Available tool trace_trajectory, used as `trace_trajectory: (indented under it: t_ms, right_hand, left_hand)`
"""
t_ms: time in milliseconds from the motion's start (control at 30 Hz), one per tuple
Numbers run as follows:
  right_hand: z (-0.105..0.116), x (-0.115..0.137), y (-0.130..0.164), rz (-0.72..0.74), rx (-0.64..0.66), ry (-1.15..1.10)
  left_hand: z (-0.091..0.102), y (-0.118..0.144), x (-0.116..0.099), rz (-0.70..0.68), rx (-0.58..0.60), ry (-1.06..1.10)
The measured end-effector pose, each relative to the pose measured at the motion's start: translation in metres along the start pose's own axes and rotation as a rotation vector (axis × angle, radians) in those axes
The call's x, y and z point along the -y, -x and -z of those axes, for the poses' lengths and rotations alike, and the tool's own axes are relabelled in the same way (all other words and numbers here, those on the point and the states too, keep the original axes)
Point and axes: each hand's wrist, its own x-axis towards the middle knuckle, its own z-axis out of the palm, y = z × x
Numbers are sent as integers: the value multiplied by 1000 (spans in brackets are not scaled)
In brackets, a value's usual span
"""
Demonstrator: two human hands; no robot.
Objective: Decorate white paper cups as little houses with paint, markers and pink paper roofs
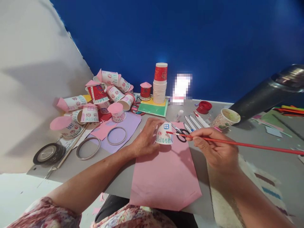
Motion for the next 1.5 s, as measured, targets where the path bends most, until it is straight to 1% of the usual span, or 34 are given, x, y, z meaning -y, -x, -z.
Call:
trace_trajectory:
  t_ms: [200, 467, 533, 700, 833, 1033, 1200, 1500]
  right_hand:
    - [1, 3, 1, 13, 3, -5]
    - [0, -6, -2, 80, 51, 44]
    - [0, -8, -2, 78, 66, 52]
    - [-1, -10, -1, 84, 49, 50]
    - [0, -8, -2, 73, 32, 37]
    - [4, -4, -4, 59, 27, 65]
    - [4, -1, -5, 72, 35, 74]
    - [2, -4, -2, 80, 55, 55]
  left_hand:
    - [-1, 1, 2, 1, -5, 18]
    - [-1, 0, -1, -10, 0, -4]
    - [-2, 1, -1, 1, -4, 3]
    - [-2, 1, -1, 30, 25, 74]
    - [-1, 1, -2, 27, 32, 78]
    - [0, 2, -3, 77, 29, 112]
    - [1, 2, -2, 50, 20, 77]
    - [1, 1, -3, 41, 27, 54]
